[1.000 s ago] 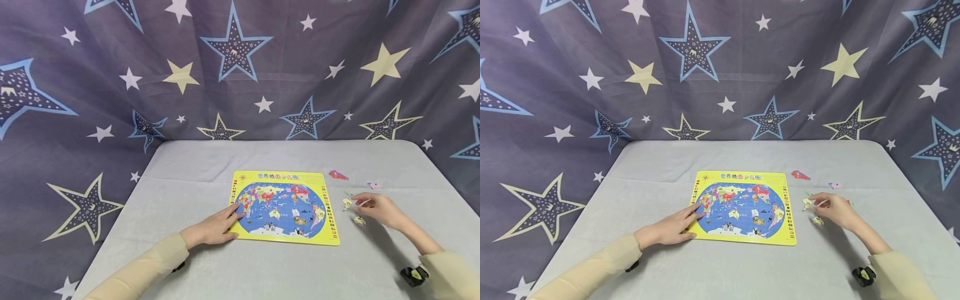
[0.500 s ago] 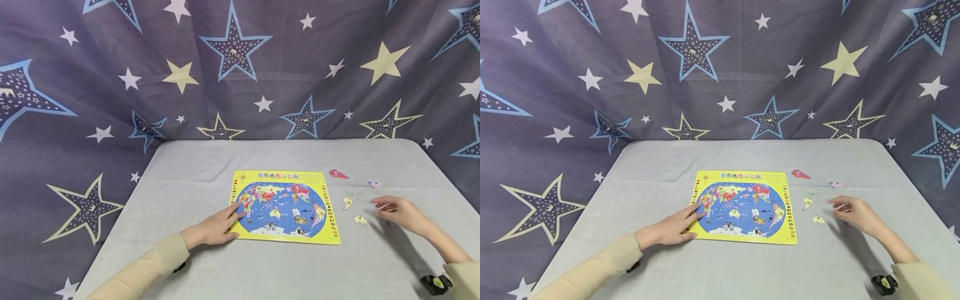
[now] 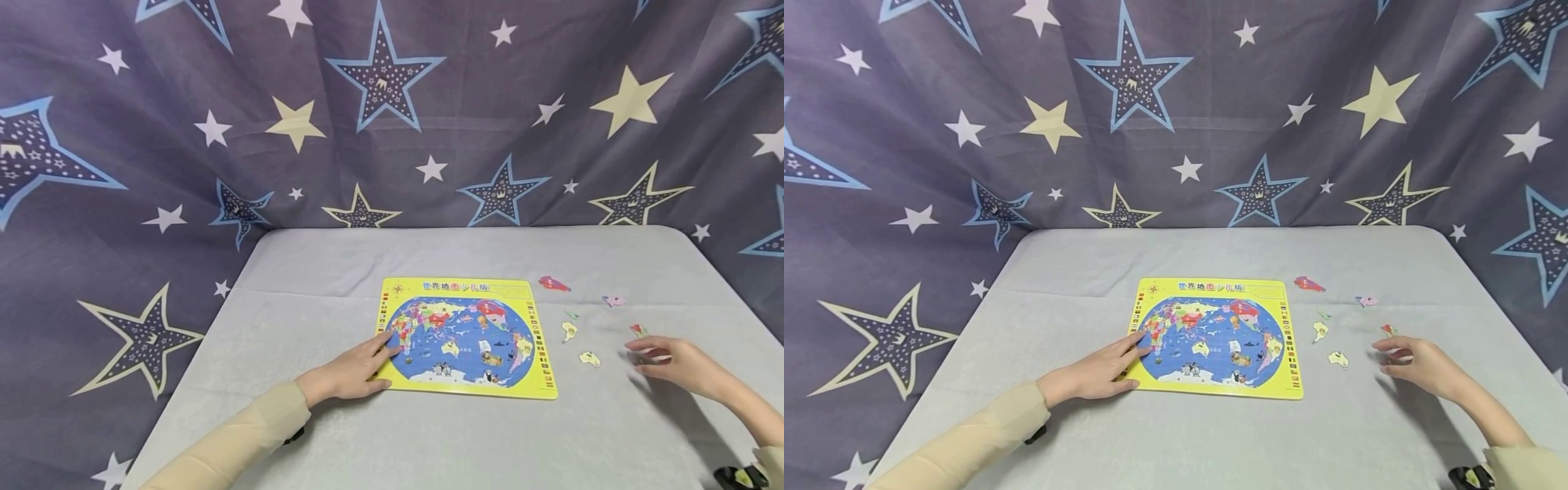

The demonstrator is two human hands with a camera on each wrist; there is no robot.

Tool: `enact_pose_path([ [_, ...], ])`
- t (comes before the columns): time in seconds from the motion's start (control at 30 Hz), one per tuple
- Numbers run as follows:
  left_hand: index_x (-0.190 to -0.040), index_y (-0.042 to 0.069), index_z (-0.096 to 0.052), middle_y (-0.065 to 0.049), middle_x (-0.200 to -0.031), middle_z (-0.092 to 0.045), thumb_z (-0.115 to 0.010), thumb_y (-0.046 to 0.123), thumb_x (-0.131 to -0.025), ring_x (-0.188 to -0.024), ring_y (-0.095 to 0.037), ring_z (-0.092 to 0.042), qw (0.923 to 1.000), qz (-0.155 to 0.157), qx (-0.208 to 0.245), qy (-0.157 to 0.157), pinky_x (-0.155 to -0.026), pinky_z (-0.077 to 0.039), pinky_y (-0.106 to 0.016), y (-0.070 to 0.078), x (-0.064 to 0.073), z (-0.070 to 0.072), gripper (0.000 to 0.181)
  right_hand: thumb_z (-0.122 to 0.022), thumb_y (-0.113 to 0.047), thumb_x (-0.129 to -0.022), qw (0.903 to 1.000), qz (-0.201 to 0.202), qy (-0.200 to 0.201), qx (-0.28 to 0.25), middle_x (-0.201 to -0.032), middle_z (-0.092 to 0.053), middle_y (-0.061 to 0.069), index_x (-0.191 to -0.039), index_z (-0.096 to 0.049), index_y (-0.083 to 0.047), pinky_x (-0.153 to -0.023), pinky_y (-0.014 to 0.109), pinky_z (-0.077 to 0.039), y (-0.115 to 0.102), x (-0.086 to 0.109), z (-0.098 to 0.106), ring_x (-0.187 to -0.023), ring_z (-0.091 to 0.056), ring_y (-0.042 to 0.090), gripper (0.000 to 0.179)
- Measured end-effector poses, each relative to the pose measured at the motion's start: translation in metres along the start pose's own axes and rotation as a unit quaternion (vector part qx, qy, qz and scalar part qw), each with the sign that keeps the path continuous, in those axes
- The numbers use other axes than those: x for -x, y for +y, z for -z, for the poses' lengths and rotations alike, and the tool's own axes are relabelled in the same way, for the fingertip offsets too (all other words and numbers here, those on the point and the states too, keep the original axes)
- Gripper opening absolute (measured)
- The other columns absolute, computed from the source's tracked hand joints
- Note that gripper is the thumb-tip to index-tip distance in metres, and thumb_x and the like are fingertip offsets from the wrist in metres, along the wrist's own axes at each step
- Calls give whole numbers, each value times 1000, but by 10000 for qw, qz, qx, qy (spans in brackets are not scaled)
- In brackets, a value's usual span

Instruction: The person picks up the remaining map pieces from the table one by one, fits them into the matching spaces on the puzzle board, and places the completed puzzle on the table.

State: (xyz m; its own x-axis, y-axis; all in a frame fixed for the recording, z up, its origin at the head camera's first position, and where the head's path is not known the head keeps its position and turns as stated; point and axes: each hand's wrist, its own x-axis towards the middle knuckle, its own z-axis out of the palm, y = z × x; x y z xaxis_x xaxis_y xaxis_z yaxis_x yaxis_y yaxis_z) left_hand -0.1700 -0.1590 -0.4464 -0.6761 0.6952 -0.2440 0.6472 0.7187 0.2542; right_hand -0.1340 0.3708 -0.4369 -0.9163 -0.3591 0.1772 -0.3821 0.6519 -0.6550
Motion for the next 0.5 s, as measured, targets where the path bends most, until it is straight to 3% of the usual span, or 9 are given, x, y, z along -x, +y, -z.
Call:
enact_pose_path([
  [0.5,-140,14,-24,-12,-148,-4,-43,42,-91,-134,-24,-8,10000,-3,36,9,-107,-20,-38,1,0,0,60,-72,-2,-68,9978,-568,-311,156,-91,-47,-34,-96,-62,2,-59,15,-48,9,12,2,-75,-51,-11,30],
])
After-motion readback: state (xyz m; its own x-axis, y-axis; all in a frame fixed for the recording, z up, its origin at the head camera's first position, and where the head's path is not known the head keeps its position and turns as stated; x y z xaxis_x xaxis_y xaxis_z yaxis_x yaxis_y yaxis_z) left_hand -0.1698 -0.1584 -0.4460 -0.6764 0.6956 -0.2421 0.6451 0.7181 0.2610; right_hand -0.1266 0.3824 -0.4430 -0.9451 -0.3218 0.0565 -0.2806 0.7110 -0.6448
